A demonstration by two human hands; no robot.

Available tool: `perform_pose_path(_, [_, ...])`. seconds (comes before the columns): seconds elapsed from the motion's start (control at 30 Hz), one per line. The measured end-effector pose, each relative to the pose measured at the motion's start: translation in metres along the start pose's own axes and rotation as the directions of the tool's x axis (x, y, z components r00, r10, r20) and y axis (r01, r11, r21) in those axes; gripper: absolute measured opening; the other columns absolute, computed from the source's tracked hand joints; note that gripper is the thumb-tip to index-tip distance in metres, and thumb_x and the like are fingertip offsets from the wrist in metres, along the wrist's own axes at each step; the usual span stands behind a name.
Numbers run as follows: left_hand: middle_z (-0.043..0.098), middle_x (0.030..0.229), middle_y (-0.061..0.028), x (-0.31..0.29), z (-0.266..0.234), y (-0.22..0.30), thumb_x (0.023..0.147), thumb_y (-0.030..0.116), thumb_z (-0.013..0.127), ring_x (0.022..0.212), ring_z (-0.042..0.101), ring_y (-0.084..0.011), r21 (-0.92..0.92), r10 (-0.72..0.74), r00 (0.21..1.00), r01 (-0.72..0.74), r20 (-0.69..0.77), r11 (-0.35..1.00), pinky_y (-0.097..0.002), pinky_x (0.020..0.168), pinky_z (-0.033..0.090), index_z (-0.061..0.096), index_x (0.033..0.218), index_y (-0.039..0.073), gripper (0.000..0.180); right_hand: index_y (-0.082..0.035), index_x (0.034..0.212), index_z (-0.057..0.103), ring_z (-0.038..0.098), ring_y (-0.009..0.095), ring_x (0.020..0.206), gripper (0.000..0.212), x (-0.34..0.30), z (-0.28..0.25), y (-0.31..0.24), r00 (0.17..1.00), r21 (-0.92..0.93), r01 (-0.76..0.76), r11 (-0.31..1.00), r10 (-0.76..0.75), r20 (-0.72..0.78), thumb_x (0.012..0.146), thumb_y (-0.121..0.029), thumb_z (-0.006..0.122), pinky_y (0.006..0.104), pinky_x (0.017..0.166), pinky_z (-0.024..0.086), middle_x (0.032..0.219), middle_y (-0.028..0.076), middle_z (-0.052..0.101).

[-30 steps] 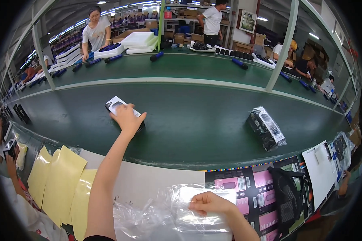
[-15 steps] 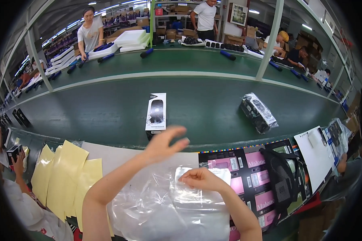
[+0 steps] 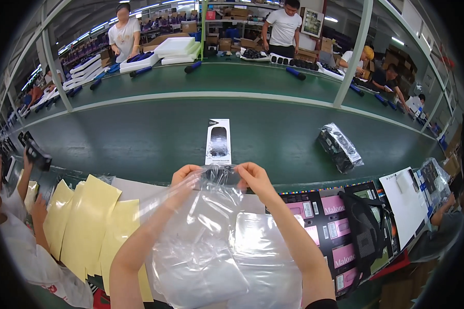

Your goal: The person places packaged electronic devices into plastic bags by hand.

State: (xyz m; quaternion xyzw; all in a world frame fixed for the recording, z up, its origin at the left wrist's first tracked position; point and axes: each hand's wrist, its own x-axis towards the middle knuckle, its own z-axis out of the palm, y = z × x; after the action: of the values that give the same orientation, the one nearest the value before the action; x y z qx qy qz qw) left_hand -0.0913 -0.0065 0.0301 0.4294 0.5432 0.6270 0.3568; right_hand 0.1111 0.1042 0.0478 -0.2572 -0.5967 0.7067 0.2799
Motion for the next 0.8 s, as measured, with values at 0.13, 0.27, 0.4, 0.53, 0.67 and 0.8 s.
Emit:
perform_pose_path(0.13, [0.059,0.085,-0.0012,0.017,0.014,-0.038,0.089,0.021,0.05,0.073,0.051,-0.0055,0.262,0.046,0.989,-0.008,-0.14,0.965,-0.0215,0.065,0.043,0.055,0.106,-0.002,0.029,-0.002,0.095,0.055,0.047,0.004,0.052,0.02,0.038,-0.003,0.047,0.978,-0.094,0.092,0.991,-0.107,-0.179,0.09,-0.021,0.05,0.0187,0.05,0.041,0.071,-0.001,0.054])
perform_pose_path(0.27, [0.056,0.072,0.0007,0.023,0.021,-0.019,0.09,0.034,0.049,0.064,0.048,-0.0064,0.187,-0.034,0.999,0.033,-0.001,0.982,-0.0221,0.058,0.039,0.061,0.093,0.002,0.034,0.0,0.093,0.053,0.05,0.007,0.045,0.02,0.041,-0.003,0.044,0.945,-0.075,0.203,0.976,-0.216,-0.245,0.09,-0.02,0.048,0.0203,0.043,0.038,0.064,0.002,0.055])
perform_pose_path(0.4, [0.052,0.065,0.0016,0.017,0.023,0.035,0.088,0.033,0.054,0.06,0.046,-0.0046,0.073,0.105,0.98,-0.094,-0.169,0.993,-0.0217,0.052,0.037,0.061,0.085,0.004,0.03,0.0,0.093,0.054,0.048,0.006,0.045,0.018,0.009,0.023,-0.03,0.932,-0.104,0.299,0.949,-0.314,-0.184,0.089,-0.017,0.051,0.02,0.042,0.037,0.059,0.0,0.053])
perform_pose_path(0.53, [0.056,0.07,-0.0001,0.014,0.03,0.068,0.087,0.029,0.057,0.059,0.049,-0.004,-0.076,0.134,0.968,-0.153,-0.213,0.985,-0.0191,0.047,0.039,0.06,0.092,0.002,0.028,-0.003,0.089,0.056,0.045,0.003,0.046,0.014,-0.009,0.034,-0.073,0.907,-0.176,0.334,0.926,-0.367,-0.208,0.087,-0.017,0.055,0.0185,0.043,0.035,0.062,-0.002,0.054])
perform_pose_path(0.67, [0.059,0.079,-0.0021,0.025,0.05,0.08,0.087,0.03,0.056,0.062,0.053,-0.0049,-0.313,0.137,0.978,-0.181,-0.157,0.932,-0.0169,0.05,0.04,0.055,0.109,0.003,0.035,-0.003,0.093,0.061,0.048,0.002,0.055,0.016,0.012,0.018,-0.066,0.876,-0.155,0.38,0.912,-0.409,-0.257,0.086,-0.016,0.056,0.0175,0.045,0.036,0.07,-0.002,0.057])
perform_pose_path(0.8, [0.059,0.082,-0.0015,0.05,0.022,0.051,0.087,0.024,0.055,0.063,0.053,-0.0045,-0.177,0.36,0.933,-0.358,-0.024,0.917,-0.0155,0.051,0.04,0.056,0.109,0.005,0.029,-0.004,0.096,0.064,0.048,0.002,0.062,0.018,0.033,0.016,-0.076,0.889,-0.034,0.421,0.906,-0.42,-0.18,0.085,-0.017,0.058,0.0167,0.047,0.039,0.078,-0.004,0.058])
